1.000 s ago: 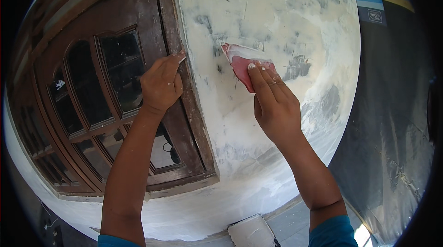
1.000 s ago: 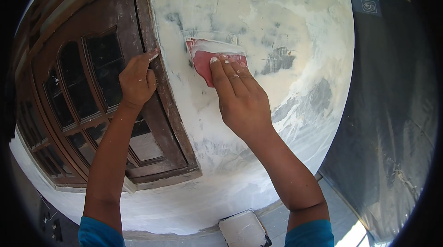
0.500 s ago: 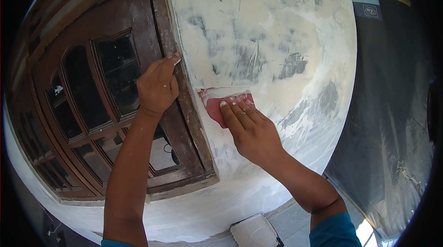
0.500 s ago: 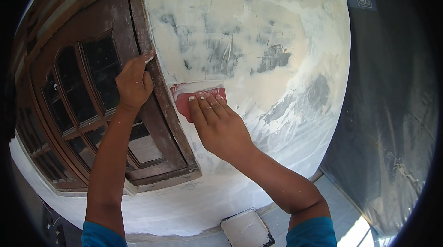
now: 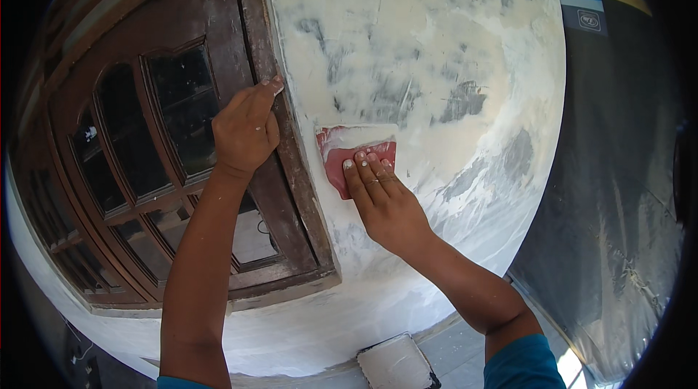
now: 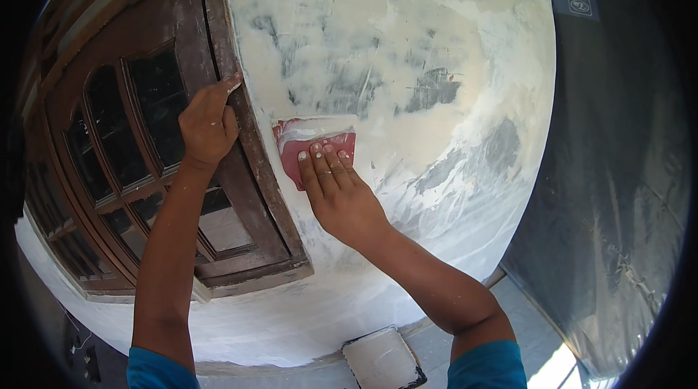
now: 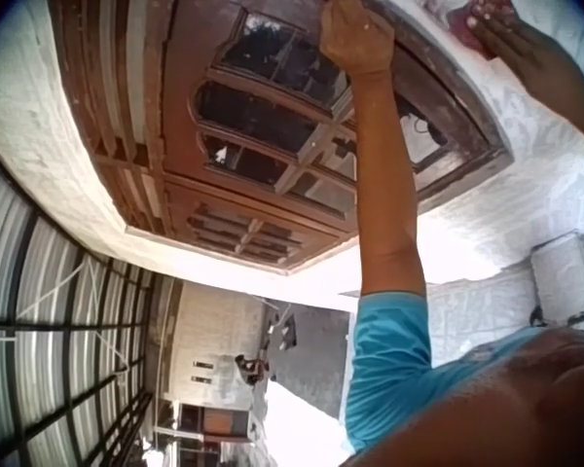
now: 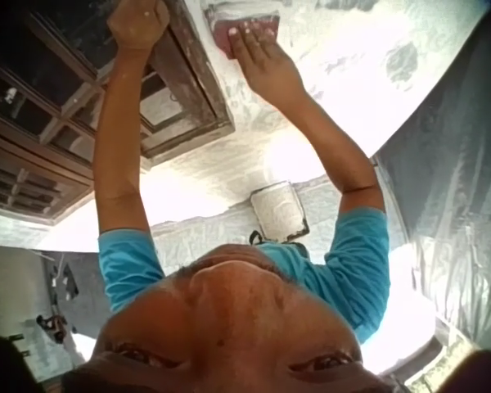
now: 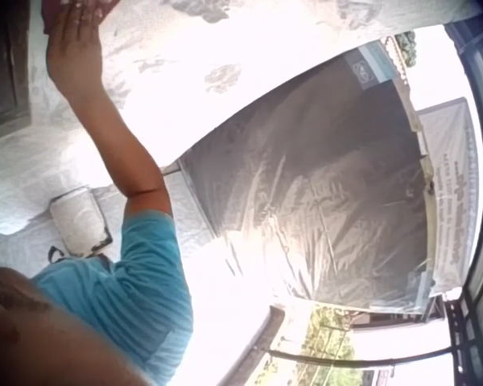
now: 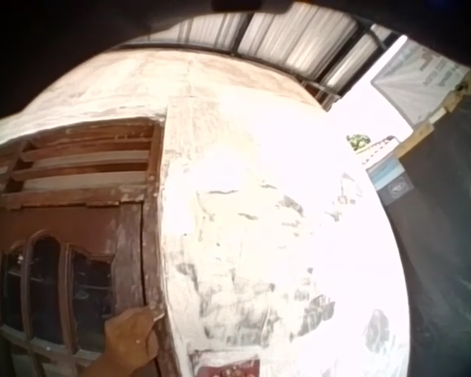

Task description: Applying and smoothing plaster or joint compound onto a wall using a putty knife or scraper.

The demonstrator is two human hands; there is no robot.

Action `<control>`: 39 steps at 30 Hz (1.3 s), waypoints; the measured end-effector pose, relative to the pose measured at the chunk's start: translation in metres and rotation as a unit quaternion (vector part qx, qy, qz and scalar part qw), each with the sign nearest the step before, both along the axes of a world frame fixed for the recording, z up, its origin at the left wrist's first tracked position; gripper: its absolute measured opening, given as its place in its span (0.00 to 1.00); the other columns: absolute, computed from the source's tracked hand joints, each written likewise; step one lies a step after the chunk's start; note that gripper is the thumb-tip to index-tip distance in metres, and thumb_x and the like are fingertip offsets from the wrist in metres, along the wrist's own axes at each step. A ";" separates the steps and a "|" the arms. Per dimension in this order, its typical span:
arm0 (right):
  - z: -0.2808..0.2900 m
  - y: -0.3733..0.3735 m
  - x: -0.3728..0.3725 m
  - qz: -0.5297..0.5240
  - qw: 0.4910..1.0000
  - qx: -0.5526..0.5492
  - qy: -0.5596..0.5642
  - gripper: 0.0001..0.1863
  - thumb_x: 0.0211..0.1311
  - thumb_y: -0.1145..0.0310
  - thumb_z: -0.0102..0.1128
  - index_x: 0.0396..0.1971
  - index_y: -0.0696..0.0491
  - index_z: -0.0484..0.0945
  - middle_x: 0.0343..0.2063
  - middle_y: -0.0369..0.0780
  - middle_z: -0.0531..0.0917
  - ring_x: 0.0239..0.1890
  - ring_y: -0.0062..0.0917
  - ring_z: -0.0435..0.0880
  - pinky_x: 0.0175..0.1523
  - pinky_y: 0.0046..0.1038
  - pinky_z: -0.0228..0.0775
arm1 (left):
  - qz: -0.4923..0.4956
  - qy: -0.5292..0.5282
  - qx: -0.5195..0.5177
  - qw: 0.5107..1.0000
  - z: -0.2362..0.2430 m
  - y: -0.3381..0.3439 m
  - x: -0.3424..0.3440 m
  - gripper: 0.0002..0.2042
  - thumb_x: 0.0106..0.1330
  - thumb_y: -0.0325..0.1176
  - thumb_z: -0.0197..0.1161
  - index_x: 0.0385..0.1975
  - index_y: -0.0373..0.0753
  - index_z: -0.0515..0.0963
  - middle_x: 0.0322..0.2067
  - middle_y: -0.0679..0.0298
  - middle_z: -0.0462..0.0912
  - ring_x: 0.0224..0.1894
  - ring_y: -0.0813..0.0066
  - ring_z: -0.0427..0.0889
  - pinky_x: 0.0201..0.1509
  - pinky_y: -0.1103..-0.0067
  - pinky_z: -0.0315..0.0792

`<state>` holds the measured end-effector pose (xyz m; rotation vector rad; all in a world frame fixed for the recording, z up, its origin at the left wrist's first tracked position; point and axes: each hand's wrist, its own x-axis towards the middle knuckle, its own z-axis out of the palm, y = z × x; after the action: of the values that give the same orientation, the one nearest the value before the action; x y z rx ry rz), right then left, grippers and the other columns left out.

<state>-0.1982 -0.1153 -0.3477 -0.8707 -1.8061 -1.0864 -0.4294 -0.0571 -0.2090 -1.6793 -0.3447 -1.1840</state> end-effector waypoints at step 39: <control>0.017 -0.004 0.028 -0.013 0.988 0.052 -0.148 0.23 0.63 0.71 0.57 0.58 0.63 0.75 0.52 0.52 0.82 0.58 0.43 0.81 0.63 0.42 0.73 | -0.011 -0.024 0.012 1.000 0.000 -0.002 0.004 0.22 0.50 0.15 0.58 0.47 0.39 0.80 0.35 0.55 0.84 0.37 0.59 0.84 0.38 0.72 0.79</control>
<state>-0.1706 -0.1196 -0.3303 -0.7004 -1.9609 -1.3724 -0.4256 -0.0587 -0.2090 -1.6397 -0.3400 -1.2419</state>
